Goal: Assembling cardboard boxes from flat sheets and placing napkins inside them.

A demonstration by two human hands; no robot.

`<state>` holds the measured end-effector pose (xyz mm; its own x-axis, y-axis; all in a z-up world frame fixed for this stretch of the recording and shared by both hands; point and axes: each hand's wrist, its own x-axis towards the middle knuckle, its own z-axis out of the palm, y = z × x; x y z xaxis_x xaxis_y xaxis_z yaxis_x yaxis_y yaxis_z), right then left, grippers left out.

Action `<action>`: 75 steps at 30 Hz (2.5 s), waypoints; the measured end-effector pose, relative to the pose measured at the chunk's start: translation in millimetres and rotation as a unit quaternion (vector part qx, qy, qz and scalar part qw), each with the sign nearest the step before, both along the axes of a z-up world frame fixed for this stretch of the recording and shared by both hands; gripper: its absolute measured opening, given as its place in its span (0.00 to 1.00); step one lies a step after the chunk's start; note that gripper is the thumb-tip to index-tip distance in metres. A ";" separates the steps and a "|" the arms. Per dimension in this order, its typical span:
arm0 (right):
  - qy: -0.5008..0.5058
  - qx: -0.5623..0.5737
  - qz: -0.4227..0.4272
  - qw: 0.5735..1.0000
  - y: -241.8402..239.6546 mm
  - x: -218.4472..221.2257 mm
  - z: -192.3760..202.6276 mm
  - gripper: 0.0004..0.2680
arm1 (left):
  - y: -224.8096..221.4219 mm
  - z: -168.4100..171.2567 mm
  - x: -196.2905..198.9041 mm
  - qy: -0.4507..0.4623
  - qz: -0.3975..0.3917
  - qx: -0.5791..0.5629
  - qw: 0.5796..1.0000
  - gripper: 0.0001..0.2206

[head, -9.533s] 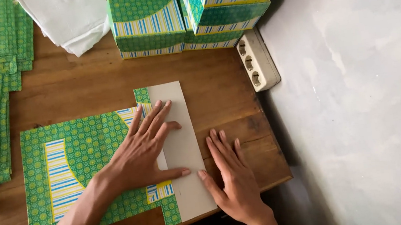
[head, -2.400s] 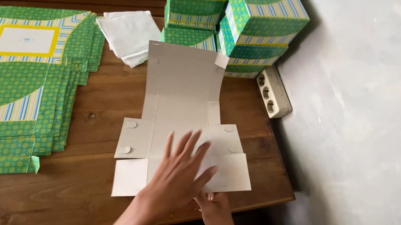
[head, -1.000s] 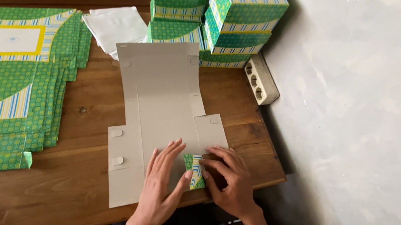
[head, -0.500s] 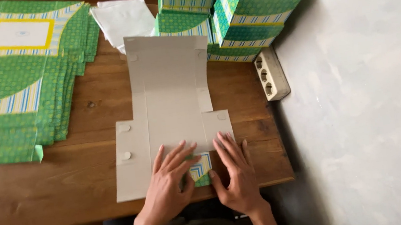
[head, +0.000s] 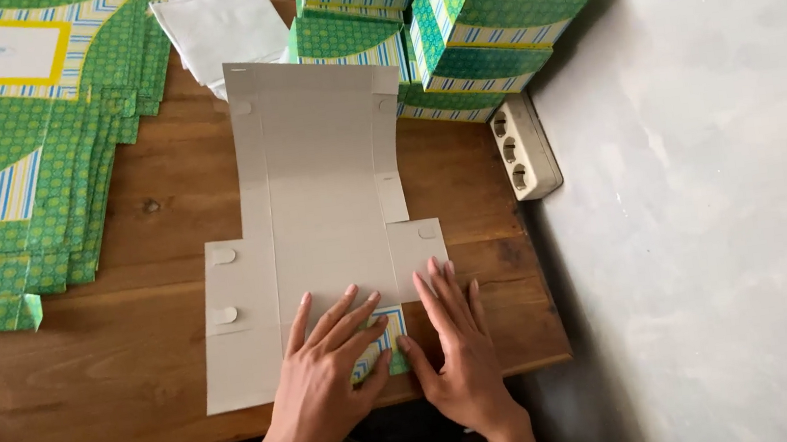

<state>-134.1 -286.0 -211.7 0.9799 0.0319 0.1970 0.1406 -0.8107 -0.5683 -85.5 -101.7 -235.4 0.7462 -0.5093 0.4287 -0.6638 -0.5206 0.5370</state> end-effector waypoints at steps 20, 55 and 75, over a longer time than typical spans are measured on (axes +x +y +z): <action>0.007 -0.057 -0.073 0.996 11.9 14.5 -16.1 0.23 | -1.9 4.7 0.0 0.018 0.008 -0.019 1.000 0.12; 0.040 -0.109 -0.035 0.993 0.7 36.7 -24.2 0.23 | 11.9 -6.8 1.7 -0.037 -0.059 0.016 0.997 0.18; 0.066 -0.211 -0.052 0.974 -14.6 -27.3 -62.7 0.30 | 9.6 -16.6 5.4 0.016 -0.062 0.013 0.998 0.19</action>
<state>-161.3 -300.6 -274.4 0.9981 -0.0175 0.0598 -0.0059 -0.9820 -0.1890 -80.1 -92.1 -252.0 0.6899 -0.6090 0.3913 -0.7067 -0.4498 0.5461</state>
